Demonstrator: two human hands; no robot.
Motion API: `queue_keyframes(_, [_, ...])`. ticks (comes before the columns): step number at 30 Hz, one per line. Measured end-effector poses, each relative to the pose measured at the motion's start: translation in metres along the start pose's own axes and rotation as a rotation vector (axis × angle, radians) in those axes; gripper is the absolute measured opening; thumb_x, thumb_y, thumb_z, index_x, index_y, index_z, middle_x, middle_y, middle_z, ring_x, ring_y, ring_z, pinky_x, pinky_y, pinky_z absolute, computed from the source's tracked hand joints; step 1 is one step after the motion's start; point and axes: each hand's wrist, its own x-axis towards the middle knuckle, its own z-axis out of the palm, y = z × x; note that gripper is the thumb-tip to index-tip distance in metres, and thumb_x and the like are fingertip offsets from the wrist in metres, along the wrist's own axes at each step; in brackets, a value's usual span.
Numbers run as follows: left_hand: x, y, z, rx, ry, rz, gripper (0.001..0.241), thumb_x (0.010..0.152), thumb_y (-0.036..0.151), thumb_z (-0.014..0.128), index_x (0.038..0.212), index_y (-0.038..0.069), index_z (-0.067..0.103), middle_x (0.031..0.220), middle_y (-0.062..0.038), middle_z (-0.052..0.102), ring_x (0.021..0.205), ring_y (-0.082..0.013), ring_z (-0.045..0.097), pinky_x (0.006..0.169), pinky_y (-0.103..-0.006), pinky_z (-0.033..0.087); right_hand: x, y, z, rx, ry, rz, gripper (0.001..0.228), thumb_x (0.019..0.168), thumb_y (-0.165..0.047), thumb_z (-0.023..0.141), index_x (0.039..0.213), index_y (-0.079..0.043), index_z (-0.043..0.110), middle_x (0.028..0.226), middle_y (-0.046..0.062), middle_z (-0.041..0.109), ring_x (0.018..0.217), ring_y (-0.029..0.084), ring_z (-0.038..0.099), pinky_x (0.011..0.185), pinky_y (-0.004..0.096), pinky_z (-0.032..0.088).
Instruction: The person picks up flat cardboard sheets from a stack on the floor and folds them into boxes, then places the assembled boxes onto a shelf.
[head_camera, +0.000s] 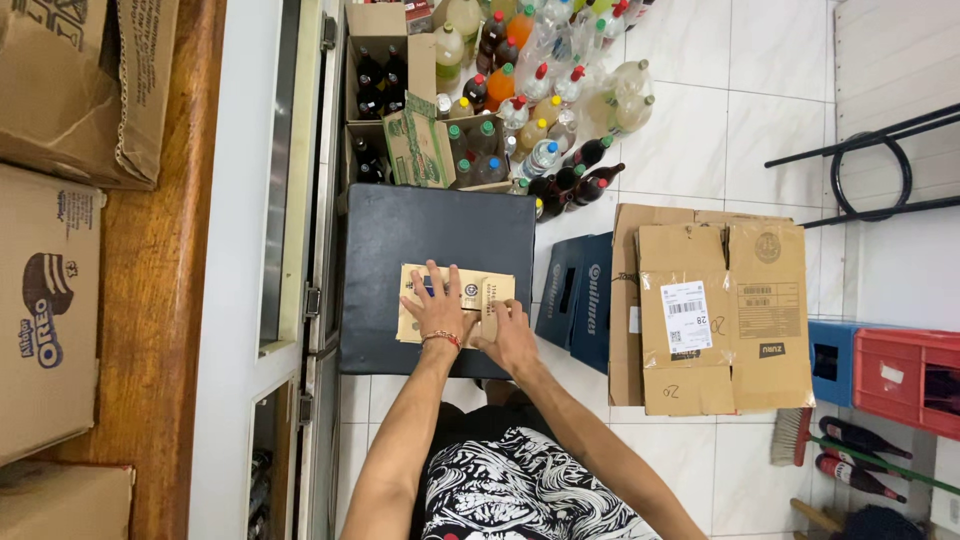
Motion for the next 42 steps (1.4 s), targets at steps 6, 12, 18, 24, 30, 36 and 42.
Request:
queue_keyframes(6, [-0.010, -0.001, -0.020, -0.004, -0.009, 0.007, 0.116, 0.117, 0.090, 0.061, 0.207, 0.033, 0.017, 0.216, -0.019, 0.002, 0.194, -0.0626, 0.001, 0.142, -0.0979, 0.028, -0.018, 0.010, -0.004, 0.174, 0.056, -0.049, 0.091, 0.113, -0.042, 0.095, 0.187, -0.013, 0.051, 0.183, 0.024, 0.045, 0.167, 0.061, 0.062, 0.136, 0.066, 0.068])
queue_keyframes(12, [0.022, -0.001, -0.013, -0.154, -0.037, -0.084, 0.103, 0.126, 0.097, 0.018, 0.206, 0.034, 0.024, 0.216, -0.014, 0.010, 0.195, -0.0593, 0.005, 0.141, -0.0996, 0.025, -0.036, 0.044, -0.018, 0.520, 0.023, -0.132, 0.071, 0.121, -0.028, 0.090, 0.182, -0.005, 0.061, 0.197, 0.024, 0.045, 0.170, 0.064, 0.056, 0.136, 0.067, 0.065])
queue_keyframes(18, [0.036, 0.009, -0.025, -0.235, -0.048, -0.165, 0.102, 0.127, 0.098, 0.013, 0.202, 0.033, 0.038, 0.215, -0.014, 0.018, 0.195, -0.0595, 0.010, 0.139, -0.0993, 0.029, -0.027, 0.054, 0.019, 0.191, 0.112, -0.191, 0.069, 0.110, -0.029, 0.093, 0.176, -0.020, 0.074, 0.194, 0.012, 0.053, 0.161, 0.056, 0.069, 0.129, 0.063, 0.072])
queue_keyframes(24, [0.023, -0.017, -0.024, -0.208, -0.038, 0.038, 0.082, 0.127, 0.082, 0.049, 0.194, 0.036, 0.054, 0.214, -0.023, 0.012, 0.191, -0.0633, 0.026, 0.132, -0.0908, 0.052, 0.036, 0.014, 0.024, -0.491, 0.033, -0.099, 0.077, 0.116, -0.042, 0.088, 0.183, -0.012, 0.064, 0.184, 0.016, 0.048, 0.168, 0.041, 0.062, 0.127, 0.048, 0.071])
queue_keyframes(30, [0.055, -0.108, 0.024, -0.208, -0.043, 0.380, 0.059, 0.117, 0.024, 0.090, 0.169, 0.047, 0.074, 0.185, -0.017, 0.036, 0.174, -0.0542, 0.051, 0.117, -0.0711, 0.076, 0.074, 0.011, 0.077, -0.191, -0.182, -0.199, 0.079, 0.122, -0.032, 0.064, 0.198, -0.025, 0.043, 0.199, 0.010, 0.044, 0.156, 0.047, 0.078, 0.129, 0.063, 0.067])
queue_keyframes(36, [0.041, -0.096, -0.026, -0.007, -0.029, 0.480, 0.077, 0.100, 0.049, 0.106, 0.168, 0.049, 0.070, 0.167, -0.015, 0.043, 0.155, -0.0498, 0.060, 0.103, -0.0659, 0.082, 0.088, 0.013, 0.078, -0.060, -0.184, -0.158, 0.060, 0.119, -0.033, 0.070, 0.178, -0.039, 0.062, 0.166, 0.005, 0.057, 0.140, 0.046, 0.086, 0.118, 0.062, 0.077])
queue_keyframes(42, [0.065, -0.125, -0.035, -0.138, -0.029, 0.514, 0.048, 0.106, 0.066, 0.094, 0.116, 0.026, 0.068, 0.137, -0.008, 0.052, 0.133, -0.0580, 0.080, 0.108, -0.0708, 0.074, 0.071, 0.011, 0.058, 0.165, -0.110, -0.121, 0.042, 0.118, -0.056, 0.069, 0.129, -0.016, 0.074, 0.151, 0.018, 0.061, 0.125, 0.052, 0.087, 0.111, 0.064, 0.075])
